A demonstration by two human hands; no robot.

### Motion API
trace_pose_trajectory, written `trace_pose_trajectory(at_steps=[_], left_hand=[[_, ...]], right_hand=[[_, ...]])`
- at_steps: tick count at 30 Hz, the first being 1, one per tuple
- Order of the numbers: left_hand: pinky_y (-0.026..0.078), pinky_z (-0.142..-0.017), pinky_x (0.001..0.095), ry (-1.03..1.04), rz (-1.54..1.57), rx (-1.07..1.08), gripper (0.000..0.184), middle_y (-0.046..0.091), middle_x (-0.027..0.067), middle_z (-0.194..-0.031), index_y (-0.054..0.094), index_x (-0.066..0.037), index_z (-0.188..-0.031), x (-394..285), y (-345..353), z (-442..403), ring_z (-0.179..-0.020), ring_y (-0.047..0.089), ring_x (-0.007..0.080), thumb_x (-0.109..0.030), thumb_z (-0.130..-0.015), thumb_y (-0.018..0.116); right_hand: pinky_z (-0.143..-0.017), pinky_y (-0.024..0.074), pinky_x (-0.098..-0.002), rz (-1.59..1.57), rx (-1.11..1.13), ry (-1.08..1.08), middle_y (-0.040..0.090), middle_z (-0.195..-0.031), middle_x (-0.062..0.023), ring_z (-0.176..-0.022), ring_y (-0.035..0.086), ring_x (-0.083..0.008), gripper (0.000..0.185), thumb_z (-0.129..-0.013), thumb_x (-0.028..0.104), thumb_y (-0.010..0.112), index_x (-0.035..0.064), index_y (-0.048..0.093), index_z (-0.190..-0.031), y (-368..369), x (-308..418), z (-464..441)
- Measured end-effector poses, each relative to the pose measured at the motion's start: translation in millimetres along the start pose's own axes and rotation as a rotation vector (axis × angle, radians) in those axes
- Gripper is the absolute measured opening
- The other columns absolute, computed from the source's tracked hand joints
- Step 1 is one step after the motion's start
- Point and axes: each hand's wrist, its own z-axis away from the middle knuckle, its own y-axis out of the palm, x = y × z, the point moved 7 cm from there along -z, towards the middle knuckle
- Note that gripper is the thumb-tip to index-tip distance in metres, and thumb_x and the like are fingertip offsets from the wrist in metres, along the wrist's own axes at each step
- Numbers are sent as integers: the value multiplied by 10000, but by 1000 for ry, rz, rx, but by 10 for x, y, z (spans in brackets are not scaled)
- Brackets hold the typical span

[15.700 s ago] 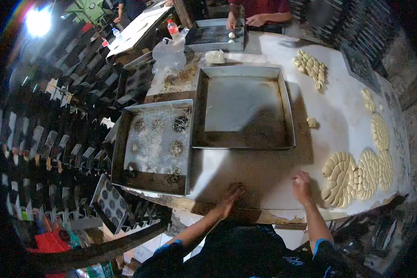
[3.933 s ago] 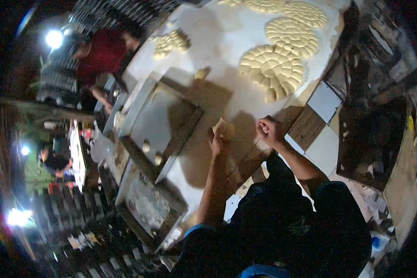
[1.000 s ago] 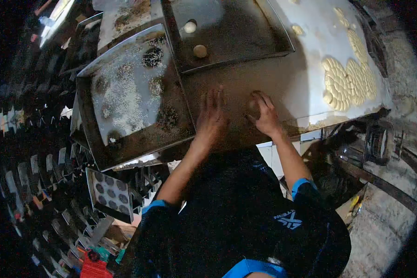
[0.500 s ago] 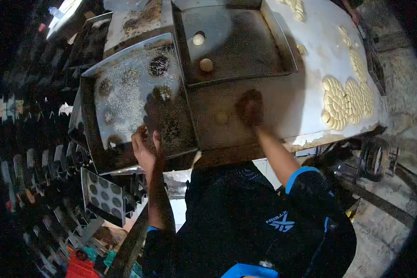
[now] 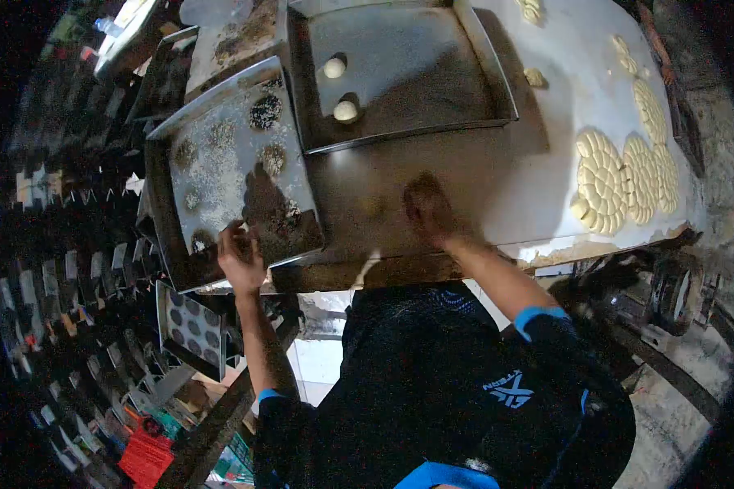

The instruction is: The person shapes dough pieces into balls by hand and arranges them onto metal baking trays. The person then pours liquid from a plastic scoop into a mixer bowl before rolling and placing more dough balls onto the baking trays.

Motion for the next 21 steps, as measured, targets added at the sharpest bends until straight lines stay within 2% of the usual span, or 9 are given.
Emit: trace_pose_trajectory(at_steps=[2, 3, 5, 8, 10, 12, 17, 19, 21], left_hand=[[477, -737, 379, -118, -1, -23, 248, 590, 156, -914, 580, 12, -1072, 120, -47, 45, -818, 593, 289, -57, -835, 611], [484, -746, 363, -33, 34, -70, 277, 590, 147, -927, 571, 23, -1089, 344, -49, 106, -835, 587, 253, -41, -824, 617], [484, -753, 350, -103, 137, -176, 267, 589, 135, -945, 570, 26, -1083, 198, -25, 105, -850, 582, 238, -44, -829, 612], [472, -754, 317, 95, -78, -286, 229, 576, 86, -992, 556, 30, -1076, -167, -104, 228, -852, 551, 174, -61, -868, 586], [458, -749, 307, -15, 243, -406, 216, 558, 76, -976, 547, 29, -1075, -292, 41, 360, -814, 532, 167, -66, -882, 565], [441, -732, 313, 56, 64, -251, 207, 549, 96, -934, 533, 10, -1067, -849, 201, 332, -793, 535, 200, -60, -874, 568], [481, -718, 377, 217, 98, -20, 318, 609, 134, -932, 575, -12, -1036, -1756, 693, 381, -832, 585, 302, -129, -756, 671], [459, -870, 413, -10, 337, 313, 460, 602, 164, -1088, 528, -44, -1189, -1332, 1474, 456, -1010, 570, 340, -184, -778, 680], [400, -974, 439, 60, 268, 461, 540, 515, 177, -1251, 440, -53, -1308, -1941, 1752, 314, -1153, 489, 360, -194, -816, 611]], right_hand=[[-984, 404, -390, 274, 139, -547, 518, -1238, -197, -1154, 500, -318, 410, -897, 267, 591, 24, 531, -1222, -625, 473, 241], [-984, 404, -390, 272, 136, -539, 518, -1238, -197, -1154, 500, -318, 410, -897, 267, 591, 24, 531, -1222, -839, 537, 164], [-802, 488, -365, -289, 435, 323, 624, -1022, -161, -922, 621, -278, 285, -850, 237, 643, 13, 614, -1023, -1028, 146, -60], [-804, 488, -372, -401, 582, 164, 585, -1098, -199, -990, 597, -318, 278, -858, 238, 632, 39, 588, -1047, -1526, 700, -269], [-772, 498, -363, -404, 364, -32, 600, -1041, -196, -947, 600, -335, 247, -832, 248, 660, 35, 616, -950, -1510, 821, -300], [-770, 514, -362, -253, 46, -402, 616, -1023, -158, -890, 624, -308, 287, -778, 117, 696, 1, 599, -1022, -1472, 878, -257], [-1053, 339, -463, -110, 226, -88, 419, -1331, -205, -1244, 377, -401, 855, -640, 117, 772, 32, 346, -1377, -1278, 404, -154], [-1049, 341, -459, -80, 303, -88, 422, -1330, -203, -1243, 381, -398, 856, -639, 103, 755, 33, 337, -1384, -1007, 143, -82], [-1046, 342, -454, -37, 367, -75, 425, -1329, -202, -1241, 385, -395, 858, -638, 89, 738, 35, 329, -1391, -1020, 48, -102]])
